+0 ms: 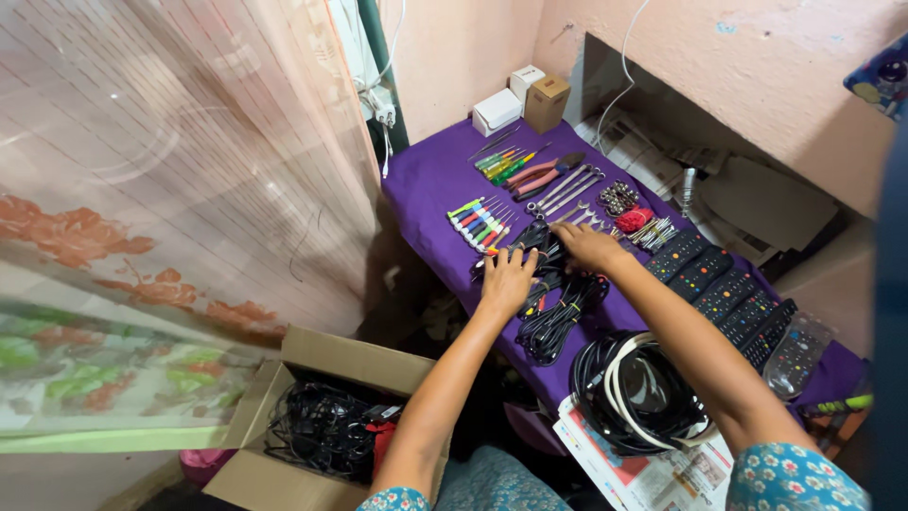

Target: The person sits on the floor and sorts tangled cables from a cardboard box. They pick up individual cables, untangle them, and place them on a nearby table covered with a purple cloth. The process is repeated for multiple cables.

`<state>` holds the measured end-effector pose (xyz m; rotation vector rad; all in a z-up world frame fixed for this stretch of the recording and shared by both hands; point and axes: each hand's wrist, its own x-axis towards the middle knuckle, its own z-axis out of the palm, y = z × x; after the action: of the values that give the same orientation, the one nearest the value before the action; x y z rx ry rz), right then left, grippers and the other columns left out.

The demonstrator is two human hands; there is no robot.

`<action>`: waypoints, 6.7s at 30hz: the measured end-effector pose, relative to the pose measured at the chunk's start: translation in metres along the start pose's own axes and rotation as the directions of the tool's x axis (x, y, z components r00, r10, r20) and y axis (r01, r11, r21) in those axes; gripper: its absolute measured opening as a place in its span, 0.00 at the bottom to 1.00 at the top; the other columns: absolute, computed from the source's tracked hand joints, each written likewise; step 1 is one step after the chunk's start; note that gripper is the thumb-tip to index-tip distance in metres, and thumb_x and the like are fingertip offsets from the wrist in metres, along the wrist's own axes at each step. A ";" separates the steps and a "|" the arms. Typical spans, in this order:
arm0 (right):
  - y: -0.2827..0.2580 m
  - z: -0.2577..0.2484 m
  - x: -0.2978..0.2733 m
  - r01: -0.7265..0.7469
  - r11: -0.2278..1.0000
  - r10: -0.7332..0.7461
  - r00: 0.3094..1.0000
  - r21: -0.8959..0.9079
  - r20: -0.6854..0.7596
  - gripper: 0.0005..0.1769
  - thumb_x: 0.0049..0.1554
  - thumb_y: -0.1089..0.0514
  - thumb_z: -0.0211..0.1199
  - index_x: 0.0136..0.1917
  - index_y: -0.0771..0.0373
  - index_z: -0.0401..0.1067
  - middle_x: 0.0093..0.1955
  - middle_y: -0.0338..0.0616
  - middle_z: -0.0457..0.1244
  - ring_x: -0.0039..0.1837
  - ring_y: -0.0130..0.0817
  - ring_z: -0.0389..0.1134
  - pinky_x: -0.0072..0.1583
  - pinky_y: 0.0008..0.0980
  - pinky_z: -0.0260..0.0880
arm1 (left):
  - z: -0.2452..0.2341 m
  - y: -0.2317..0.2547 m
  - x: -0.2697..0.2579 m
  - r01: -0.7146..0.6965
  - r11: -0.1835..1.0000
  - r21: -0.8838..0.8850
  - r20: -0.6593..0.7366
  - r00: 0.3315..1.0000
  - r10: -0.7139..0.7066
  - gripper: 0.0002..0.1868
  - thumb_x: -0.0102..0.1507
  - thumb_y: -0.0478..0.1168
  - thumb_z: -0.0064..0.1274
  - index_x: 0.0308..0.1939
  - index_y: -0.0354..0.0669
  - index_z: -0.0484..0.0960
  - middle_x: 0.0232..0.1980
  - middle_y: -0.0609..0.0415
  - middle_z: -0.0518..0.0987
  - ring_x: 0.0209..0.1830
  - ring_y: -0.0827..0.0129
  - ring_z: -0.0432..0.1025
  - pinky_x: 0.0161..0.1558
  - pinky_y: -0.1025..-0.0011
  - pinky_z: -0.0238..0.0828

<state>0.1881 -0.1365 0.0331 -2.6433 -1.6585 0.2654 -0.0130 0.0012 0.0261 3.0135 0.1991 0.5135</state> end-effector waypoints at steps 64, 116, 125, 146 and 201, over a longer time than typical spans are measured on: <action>-0.375 0.058 -0.229 -0.056 0.985 0.108 0.935 0.161 -0.336 0.63 0.48 0.43 0.73 0.84 0.51 0.37 0.87 0.52 0.31 0.85 0.61 0.28 0.73 0.76 0.42 | -0.116 -0.003 -0.358 0.299 0.948 -0.113 -0.253 0.914 -0.318 0.43 0.65 0.60 0.53 0.80 0.60 0.53 0.82 0.41 0.47 0.82 0.38 0.40 0.70 0.24 0.38; -0.586 0.370 -0.014 -0.029 0.659 0.031 0.999 0.752 0.012 0.47 0.51 0.62 0.69 0.80 0.57 0.52 0.79 0.63 0.47 0.79 0.60 0.48 0.75 0.49 0.53 | 0.008 -0.362 -0.574 0.397 0.896 -0.200 0.394 0.870 -0.297 0.43 0.59 0.40 0.63 0.76 0.45 0.60 0.83 0.48 0.47 0.84 0.52 0.43 0.77 0.48 0.42; -0.588 0.348 0.044 -0.074 -0.182 0.289 0.949 0.980 0.125 0.14 0.63 0.67 0.60 0.63 0.62 0.67 0.56 0.44 0.68 0.56 0.32 0.66 0.54 0.31 0.66 | -0.013 -0.377 -0.559 0.414 0.843 -0.344 0.247 0.906 -0.345 0.36 0.59 0.39 0.62 0.70 0.39 0.66 0.79 0.37 0.54 0.79 0.42 0.51 0.73 0.50 0.52; -0.616 0.319 0.053 0.097 0.840 0.017 0.979 0.534 -0.204 0.25 0.49 0.74 0.56 0.58 0.61 0.78 0.57 0.58 0.67 0.60 0.58 0.68 0.60 0.48 0.68 | -0.001 -0.378 -0.552 0.480 0.751 -0.454 0.254 0.877 -0.408 0.26 0.62 0.32 0.55 0.65 0.41 0.72 0.76 0.35 0.59 0.74 0.39 0.58 0.70 0.53 0.59; -0.612 -0.069 -0.064 0.113 0.393 0.294 0.925 0.913 -0.241 0.11 0.63 0.60 0.63 0.55 0.68 0.78 0.48 0.41 0.72 0.49 0.25 0.71 0.53 0.25 0.72 | -0.150 -0.344 -0.470 0.100 0.883 -0.459 0.096 0.993 -0.062 0.19 0.71 0.50 0.50 0.63 0.48 0.78 0.64 0.44 0.78 0.68 0.49 0.72 0.70 0.58 0.67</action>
<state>-0.3756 0.0810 0.1695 -1.7190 -0.7934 0.4785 -0.5426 0.2836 -0.0194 2.5379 0.1676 0.3691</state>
